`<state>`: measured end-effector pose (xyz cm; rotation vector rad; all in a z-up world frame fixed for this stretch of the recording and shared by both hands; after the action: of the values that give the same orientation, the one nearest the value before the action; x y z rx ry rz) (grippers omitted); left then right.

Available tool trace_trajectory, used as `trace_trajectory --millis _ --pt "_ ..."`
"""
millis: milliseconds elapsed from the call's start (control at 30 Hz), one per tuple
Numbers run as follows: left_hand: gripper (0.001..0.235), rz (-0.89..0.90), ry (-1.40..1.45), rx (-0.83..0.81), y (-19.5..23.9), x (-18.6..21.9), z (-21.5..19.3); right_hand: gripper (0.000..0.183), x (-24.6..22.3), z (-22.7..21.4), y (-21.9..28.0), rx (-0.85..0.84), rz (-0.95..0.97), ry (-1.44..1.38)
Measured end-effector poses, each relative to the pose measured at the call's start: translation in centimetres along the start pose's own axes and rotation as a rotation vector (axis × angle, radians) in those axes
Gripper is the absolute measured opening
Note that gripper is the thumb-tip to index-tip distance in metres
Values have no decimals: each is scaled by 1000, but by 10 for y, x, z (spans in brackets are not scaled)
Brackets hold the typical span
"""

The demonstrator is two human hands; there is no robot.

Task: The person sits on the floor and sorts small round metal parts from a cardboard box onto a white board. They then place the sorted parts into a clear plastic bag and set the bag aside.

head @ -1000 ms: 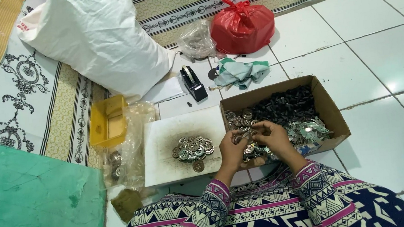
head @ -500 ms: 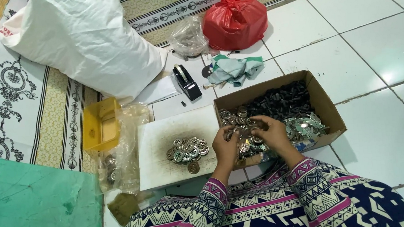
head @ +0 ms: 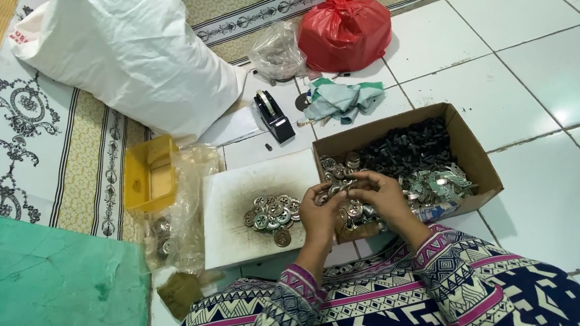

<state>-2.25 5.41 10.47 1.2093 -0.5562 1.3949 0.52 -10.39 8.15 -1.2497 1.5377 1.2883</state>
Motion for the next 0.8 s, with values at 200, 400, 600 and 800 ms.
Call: trace_trajectory --millis 200,400,600,800 --pt "45 -65 97 -72 17 37 -37 52 -11 27 11 -122 33 -107" --pt "49 -25 -77 0 27 59 -101 52 -17 78 26 -234 23 -171" --pt "42 77 -211 106 14 83 -123 43 -47 115 28 -250 22 -127" --pt "23 227 -328 210 -29 55 -151 34 -36 151 7 -142 -12 6"
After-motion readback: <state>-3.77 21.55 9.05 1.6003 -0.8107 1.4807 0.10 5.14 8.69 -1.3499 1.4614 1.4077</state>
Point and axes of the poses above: each hand's wrist, its own y-axis away from the middle knuckle, its own z-axis out of the palm, x = y × z, the point moved 1 cm from there along -y, towards the middle knuckle, and after that the axes turned 14 degrees about y, right-handed, at the moved point
